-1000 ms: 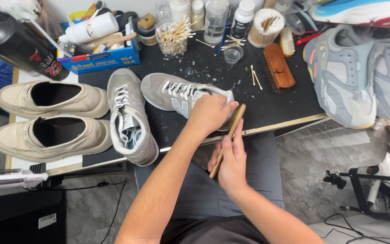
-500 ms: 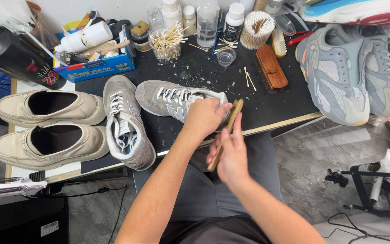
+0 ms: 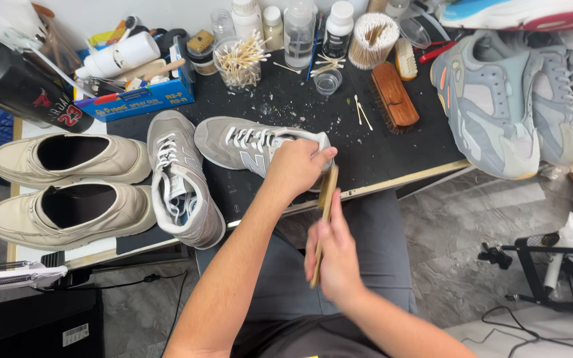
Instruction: The person cleans a pair of grey sneakers using cotton swabs and a wooden brush. They use a cotton swab to clean the sole patterns and inner lining, then switch to a wooden brush to scrub the upper mesh and white midsole. The person handles the shoes one at a time, rotating them to access different areas.
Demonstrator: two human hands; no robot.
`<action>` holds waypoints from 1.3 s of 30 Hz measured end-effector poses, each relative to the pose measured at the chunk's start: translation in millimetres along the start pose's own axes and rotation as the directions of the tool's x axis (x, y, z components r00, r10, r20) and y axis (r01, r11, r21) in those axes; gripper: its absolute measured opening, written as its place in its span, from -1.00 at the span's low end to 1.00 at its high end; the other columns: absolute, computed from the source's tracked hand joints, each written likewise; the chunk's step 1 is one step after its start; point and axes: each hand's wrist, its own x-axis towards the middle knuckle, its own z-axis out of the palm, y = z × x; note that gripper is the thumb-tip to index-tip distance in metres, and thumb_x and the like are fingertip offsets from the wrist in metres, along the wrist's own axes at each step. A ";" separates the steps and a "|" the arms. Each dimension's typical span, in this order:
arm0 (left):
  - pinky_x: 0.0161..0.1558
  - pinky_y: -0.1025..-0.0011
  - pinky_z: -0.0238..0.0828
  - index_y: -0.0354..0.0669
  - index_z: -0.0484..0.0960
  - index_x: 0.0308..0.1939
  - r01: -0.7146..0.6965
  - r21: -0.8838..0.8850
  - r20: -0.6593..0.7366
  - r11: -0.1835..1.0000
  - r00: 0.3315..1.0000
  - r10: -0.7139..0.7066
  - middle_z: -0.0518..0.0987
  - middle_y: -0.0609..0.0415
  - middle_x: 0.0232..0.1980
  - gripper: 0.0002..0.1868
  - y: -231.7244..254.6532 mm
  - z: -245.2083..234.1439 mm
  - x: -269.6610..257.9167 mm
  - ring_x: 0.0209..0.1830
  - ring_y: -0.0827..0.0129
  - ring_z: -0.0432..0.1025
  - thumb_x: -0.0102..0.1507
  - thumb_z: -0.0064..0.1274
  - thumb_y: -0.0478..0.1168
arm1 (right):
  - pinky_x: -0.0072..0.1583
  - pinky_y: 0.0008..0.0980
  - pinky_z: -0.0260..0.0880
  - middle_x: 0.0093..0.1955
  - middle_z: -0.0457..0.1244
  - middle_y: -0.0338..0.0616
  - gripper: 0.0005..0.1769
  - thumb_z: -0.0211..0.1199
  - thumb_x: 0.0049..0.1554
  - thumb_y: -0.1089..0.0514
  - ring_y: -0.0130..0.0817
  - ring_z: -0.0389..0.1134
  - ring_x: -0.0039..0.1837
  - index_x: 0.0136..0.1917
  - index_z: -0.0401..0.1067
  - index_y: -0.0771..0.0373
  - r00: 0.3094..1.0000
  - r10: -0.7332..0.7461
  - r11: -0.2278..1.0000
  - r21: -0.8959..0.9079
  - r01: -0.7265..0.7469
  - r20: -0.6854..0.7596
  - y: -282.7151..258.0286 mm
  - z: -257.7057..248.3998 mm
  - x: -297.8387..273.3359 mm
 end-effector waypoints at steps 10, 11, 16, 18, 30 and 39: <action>-0.28 0.07 0.44 -0.30 0.68 -0.41 0.034 -0.033 0.003 0.999 0.999 -0.034 0.60 -0.27 -0.46 -0.48 3.6 -3.0 -0.1 -0.39 -0.14 0.54 0.22 0.11 0.16 | -0.51 -0.49 0.13 -0.37 0.07 -0.25 -0.24 -0.13 0.32 0.07 -0.50 0.07 -0.49 0.69 -0.30 -0.27 0.989 0.092 0.995 0.038 -0.088 -0.117 -10.4 -10.4 27.6; -0.27 0.08 0.44 -0.29 0.69 -0.39 0.032 -0.045 -0.006 0.998 0.999 -0.033 0.60 -0.27 -0.46 -0.49 4.2 -3.6 3.4 -0.39 -0.13 0.55 0.22 0.11 0.16 | -0.53 -0.47 0.12 -0.39 0.07 -0.23 -0.23 -0.14 0.30 0.07 -0.47 0.06 -0.51 0.67 -0.32 -0.28 0.990 0.085 0.996 0.003 -0.085 -0.116 -6.6 -7.9 15.2; -0.25 0.07 0.44 -0.28 0.69 -0.39 0.040 -0.021 0.020 0.999 0.999 -0.040 0.62 -0.26 -0.45 -0.47 1.7 -2.0 1.2 -0.37 -0.12 0.56 0.23 0.08 0.19 | -0.51 -0.49 0.14 -0.35 0.07 -0.23 -0.22 -0.12 0.33 0.08 -0.52 0.05 -0.50 0.71 -0.34 -0.22 0.999 -0.004 0.998 -0.062 0.001 -0.049 -10.2 -18.4 39.2; -0.26 0.08 0.45 -0.26 0.69 -0.39 0.041 -0.017 0.038 0.999 0.998 -0.040 0.62 -0.25 -0.45 -0.46 1.7 -2.1 2.2 -0.37 -0.10 0.57 0.22 0.08 0.21 | -0.50 -0.50 0.12 -0.32 0.09 -0.24 -0.21 -0.11 0.32 0.07 -0.53 0.05 -0.50 0.71 -0.33 -0.20 0.999 -0.025 0.996 -0.092 0.021 -0.041 -21.1 -27.5 70.8; -0.30 0.17 0.43 -0.32 0.64 -0.31 -0.286 0.010 0.111 0.958 0.952 0.283 0.61 -0.20 -0.42 -0.55 8.3 -32.8 -19.9 -0.40 -0.06 0.53 0.21 0.18 0.08 | 0.08 -0.25 0.32 -0.03 0.31 -0.07 -0.58 0.28 0.17 0.13 -0.16 0.33 0.03 0.26 0.35 0.27 0.732 -0.449 0.050 -0.803 0.594 0.513 -89.6 -140.2 85.0; -0.33 0.38 0.38 -0.23 0.67 -0.21 -0.139 -0.283 0.261 0.949 0.941 0.215 0.58 0.04 -0.44 -0.71 -33.1 -16.1 15.7 -0.45 0.39 0.41 0.34 0.09 -0.05 | 0.19 -0.20 0.14 -0.14 0.27 -0.23 -0.64 0.44 -0.01 0.11 -0.20 0.24 0.05 0.07 0.54 0.21 0.629 -0.433 -0.090 -0.725 0.683 0.646 -109.8 -103.0 108.4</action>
